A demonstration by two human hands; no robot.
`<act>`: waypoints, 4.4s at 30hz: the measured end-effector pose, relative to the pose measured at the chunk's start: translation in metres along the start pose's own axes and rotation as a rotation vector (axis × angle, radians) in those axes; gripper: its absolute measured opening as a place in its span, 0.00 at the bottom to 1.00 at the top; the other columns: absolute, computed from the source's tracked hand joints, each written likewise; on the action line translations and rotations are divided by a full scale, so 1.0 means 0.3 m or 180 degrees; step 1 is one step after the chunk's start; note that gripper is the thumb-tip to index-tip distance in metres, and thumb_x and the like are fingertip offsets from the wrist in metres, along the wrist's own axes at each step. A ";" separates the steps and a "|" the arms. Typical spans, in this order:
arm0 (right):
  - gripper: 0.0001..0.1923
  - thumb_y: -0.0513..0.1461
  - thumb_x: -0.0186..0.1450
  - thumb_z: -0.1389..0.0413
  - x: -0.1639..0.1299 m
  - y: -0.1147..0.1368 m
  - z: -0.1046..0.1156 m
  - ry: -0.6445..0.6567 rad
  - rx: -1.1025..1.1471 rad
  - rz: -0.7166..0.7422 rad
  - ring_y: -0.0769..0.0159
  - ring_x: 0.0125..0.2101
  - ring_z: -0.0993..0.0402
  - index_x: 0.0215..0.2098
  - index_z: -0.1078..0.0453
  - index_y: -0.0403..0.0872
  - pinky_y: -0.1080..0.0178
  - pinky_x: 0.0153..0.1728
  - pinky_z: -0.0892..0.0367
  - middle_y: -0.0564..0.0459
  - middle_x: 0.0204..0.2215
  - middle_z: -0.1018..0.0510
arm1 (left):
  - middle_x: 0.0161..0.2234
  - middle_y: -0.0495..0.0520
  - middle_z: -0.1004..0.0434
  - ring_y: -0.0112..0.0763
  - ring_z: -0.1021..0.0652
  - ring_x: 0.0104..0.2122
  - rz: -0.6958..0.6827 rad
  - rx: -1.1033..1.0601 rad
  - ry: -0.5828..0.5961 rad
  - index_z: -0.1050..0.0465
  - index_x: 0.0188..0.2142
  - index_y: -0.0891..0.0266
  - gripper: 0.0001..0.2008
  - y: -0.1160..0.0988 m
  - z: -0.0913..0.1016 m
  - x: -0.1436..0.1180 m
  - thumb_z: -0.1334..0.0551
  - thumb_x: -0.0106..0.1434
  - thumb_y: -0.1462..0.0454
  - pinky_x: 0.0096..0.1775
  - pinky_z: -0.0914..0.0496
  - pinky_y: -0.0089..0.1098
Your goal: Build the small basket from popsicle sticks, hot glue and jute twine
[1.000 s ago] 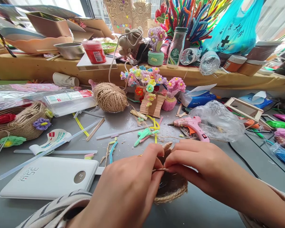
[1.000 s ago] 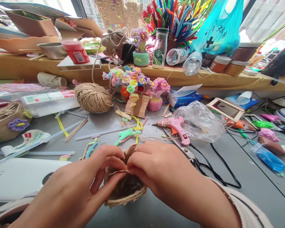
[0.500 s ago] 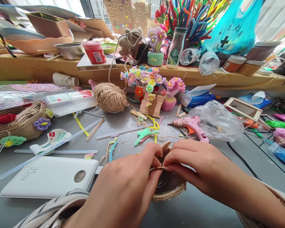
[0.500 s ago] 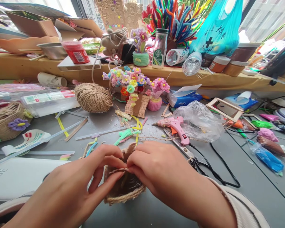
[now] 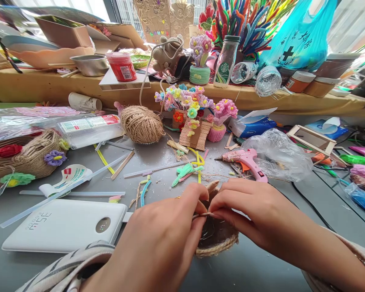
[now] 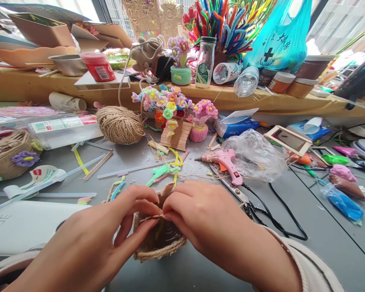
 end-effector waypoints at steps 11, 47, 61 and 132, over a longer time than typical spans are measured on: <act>0.09 0.36 0.63 0.53 0.000 0.001 -0.003 -0.0004 0.0007 -0.0011 0.73 0.28 0.33 0.30 0.32 0.46 0.70 0.29 0.40 0.56 0.27 0.26 | 0.24 0.39 0.25 0.25 0.24 0.23 -0.0015 -0.0016 0.0001 0.43 0.38 0.55 0.09 0.000 -0.001 -0.002 0.46 0.58 0.68 0.17 0.38 0.22; 0.24 0.51 0.62 0.55 -0.052 -0.376 0.099 -0.0133 -0.1629 -0.2870 0.61 0.33 0.30 0.28 0.31 0.38 0.59 0.33 0.36 0.42 0.28 0.26 | 0.20 0.40 0.30 0.19 0.34 0.18 0.0551 -0.1388 -0.2052 0.27 0.27 0.52 0.02 0.060 0.198 -0.019 0.38 0.54 0.62 0.23 0.38 0.21; 0.17 0.44 0.62 0.51 -0.074 -0.479 -0.014 0.0288 -0.1751 -0.3470 0.66 0.39 0.31 0.46 0.37 0.43 0.57 0.38 0.33 0.49 0.42 0.30 | 0.18 0.39 0.28 0.18 0.32 0.17 0.0482 -0.1254 -0.2137 0.25 0.27 0.52 0.03 0.078 0.193 -0.019 0.37 0.53 0.59 0.22 0.36 0.20; 0.11 0.44 0.59 0.49 -0.125 0.050 0.224 -0.2917 -0.2775 -0.0618 0.59 0.27 0.27 0.35 0.36 0.45 0.63 0.23 0.39 0.48 0.26 0.27 | 0.26 0.46 0.23 0.22 0.24 0.26 -0.0663 0.0002 -0.2191 0.29 0.31 0.60 0.05 -0.017 0.177 -0.053 0.37 0.54 0.69 0.31 0.30 0.25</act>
Point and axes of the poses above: each hand's wrist, its own x-axis towards the middle knuckle, its own z-axis out of the back of the hand, y = z × x, the point moved 5 cm from there along x, towards the middle knuckle
